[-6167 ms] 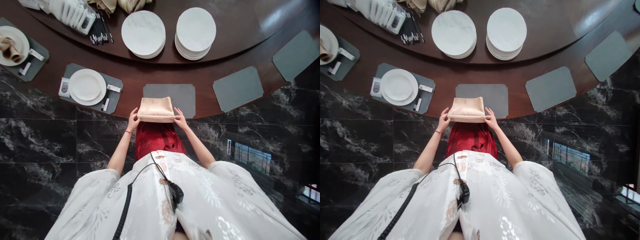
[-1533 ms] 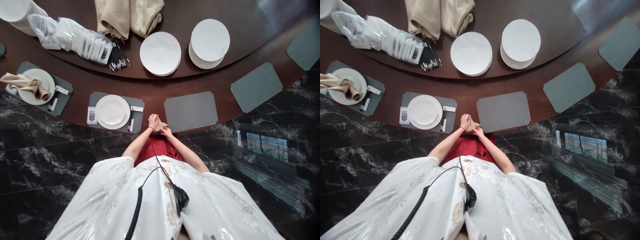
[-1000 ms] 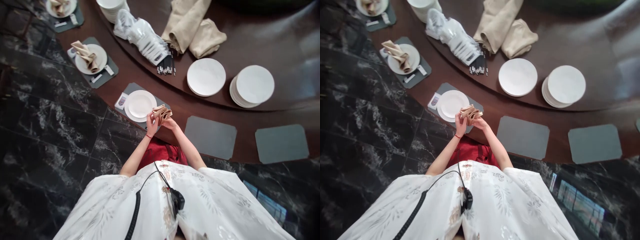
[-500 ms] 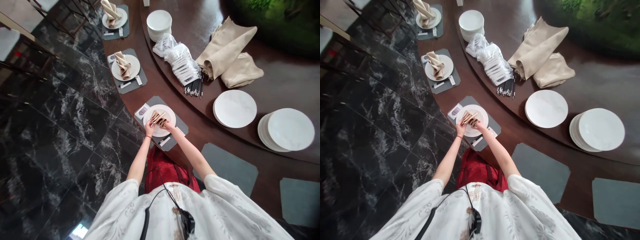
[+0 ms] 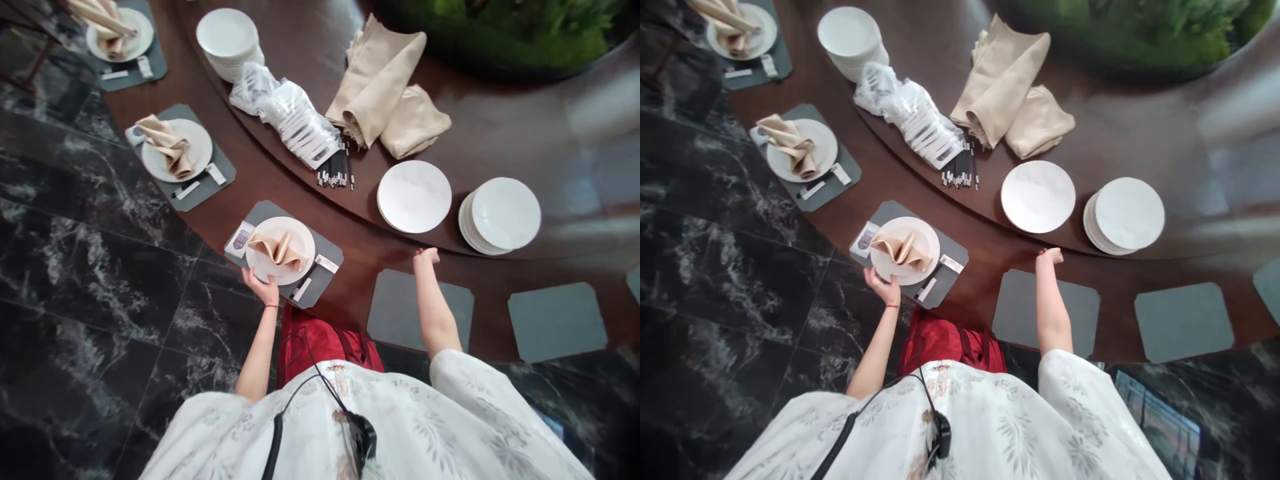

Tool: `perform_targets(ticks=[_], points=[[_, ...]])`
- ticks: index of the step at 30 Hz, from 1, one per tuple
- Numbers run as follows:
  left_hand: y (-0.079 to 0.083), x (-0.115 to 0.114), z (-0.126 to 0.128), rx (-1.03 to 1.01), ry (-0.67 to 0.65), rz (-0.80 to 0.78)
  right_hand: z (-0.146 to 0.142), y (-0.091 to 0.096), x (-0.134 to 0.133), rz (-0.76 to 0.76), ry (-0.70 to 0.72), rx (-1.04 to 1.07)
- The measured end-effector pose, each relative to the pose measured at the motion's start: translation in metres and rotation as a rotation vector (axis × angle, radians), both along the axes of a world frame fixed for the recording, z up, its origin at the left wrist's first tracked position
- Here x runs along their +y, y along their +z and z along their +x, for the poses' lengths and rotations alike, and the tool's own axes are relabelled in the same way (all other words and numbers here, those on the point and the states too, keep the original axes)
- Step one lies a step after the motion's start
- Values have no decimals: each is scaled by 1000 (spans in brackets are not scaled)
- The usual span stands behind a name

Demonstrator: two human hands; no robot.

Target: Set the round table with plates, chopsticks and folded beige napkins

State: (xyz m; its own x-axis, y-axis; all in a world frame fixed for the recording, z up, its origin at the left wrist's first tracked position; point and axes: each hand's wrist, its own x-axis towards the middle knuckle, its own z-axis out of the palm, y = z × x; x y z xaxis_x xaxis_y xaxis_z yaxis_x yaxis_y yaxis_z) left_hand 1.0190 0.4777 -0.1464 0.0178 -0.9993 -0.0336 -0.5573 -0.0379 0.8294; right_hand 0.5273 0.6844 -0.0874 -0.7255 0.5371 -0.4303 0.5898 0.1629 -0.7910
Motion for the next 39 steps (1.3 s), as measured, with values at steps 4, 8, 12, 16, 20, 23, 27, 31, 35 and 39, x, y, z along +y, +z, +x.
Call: perform_targets(ticks=[4,8,12,16,20,23,27,31,35,39], points=[[15,43,-6,-148,64,-201,-28,8,8,-22,198,69],[28,65,-45,10,-196,-216,-24,-3,-24,-35,447,24],[37,80,-106,233,-524,-11,-23,-14,-27,-210,467,67],[48,113,-157,306,-692,68,-31,-10,11,-317,456,224],[67,156,-196,363,-690,66,-57,25,89,-398,646,293],[87,187,-228,347,-582,-76,-87,71,156,-483,949,201],[94,243,-269,457,-592,-16,-110,113,193,-410,1344,121],[61,332,-287,534,-643,304,-107,87,174,-220,1691,123],[10,405,-279,561,-434,518,-94,27,206,79,1622,259],[-31,425,-263,532,-285,609,-62,-28,293,299,1340,163]])
